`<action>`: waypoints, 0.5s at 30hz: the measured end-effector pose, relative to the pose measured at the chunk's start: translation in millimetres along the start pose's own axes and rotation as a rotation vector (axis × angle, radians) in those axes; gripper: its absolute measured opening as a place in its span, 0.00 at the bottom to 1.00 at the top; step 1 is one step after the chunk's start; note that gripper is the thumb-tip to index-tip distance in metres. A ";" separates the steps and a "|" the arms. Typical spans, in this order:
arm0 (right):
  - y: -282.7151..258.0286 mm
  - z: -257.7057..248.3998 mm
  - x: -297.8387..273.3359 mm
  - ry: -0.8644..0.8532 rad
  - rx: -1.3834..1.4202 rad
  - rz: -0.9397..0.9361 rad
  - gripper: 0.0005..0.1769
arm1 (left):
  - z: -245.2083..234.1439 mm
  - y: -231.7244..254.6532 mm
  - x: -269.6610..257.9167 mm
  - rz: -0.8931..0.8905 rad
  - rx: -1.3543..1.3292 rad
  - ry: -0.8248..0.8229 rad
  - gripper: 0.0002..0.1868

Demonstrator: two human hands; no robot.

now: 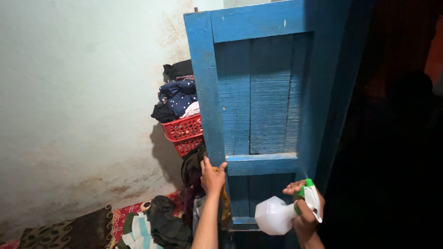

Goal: The person sprays a blue wooden door with a white spray bottle and wipes it with a yellow cloth. They repeatedly spray and wipe the same vertical section of the door frame and panel throughout the clip.

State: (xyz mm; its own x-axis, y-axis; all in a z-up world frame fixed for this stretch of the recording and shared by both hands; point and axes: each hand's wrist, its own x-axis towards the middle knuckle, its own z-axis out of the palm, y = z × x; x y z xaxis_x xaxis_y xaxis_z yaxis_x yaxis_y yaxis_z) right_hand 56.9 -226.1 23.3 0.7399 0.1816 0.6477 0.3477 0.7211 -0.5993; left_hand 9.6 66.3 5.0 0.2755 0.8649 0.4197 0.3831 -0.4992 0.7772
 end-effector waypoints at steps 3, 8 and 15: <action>-5.1 2.8 1.5 -0.015 -0.060 -0.064 0.22 | -1.5 2.0 -0.1 0.005 0.007 0.010 0.49; -14.5 9.4 7.3 0.089 -0.054 -0.133 0.23 | -5.5 5.2 -1.1 -0.014 -0.015 -0.015 0.50; -22.3 -2.8 20.2 0.100 -0.215 -0.209 0.17 | -1.6 1.8 -0.7 0.004 0.003 0.001 0.49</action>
State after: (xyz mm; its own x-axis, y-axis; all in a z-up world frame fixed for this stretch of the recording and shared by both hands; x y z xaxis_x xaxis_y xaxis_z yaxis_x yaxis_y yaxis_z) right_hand 65.8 -240.4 48.4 0.6887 -0.0299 0.7244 0.6041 0.5762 -0.5505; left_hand 8.7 64.9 6.9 0.2764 0.8627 0.4236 0.3848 -0.5032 0.7737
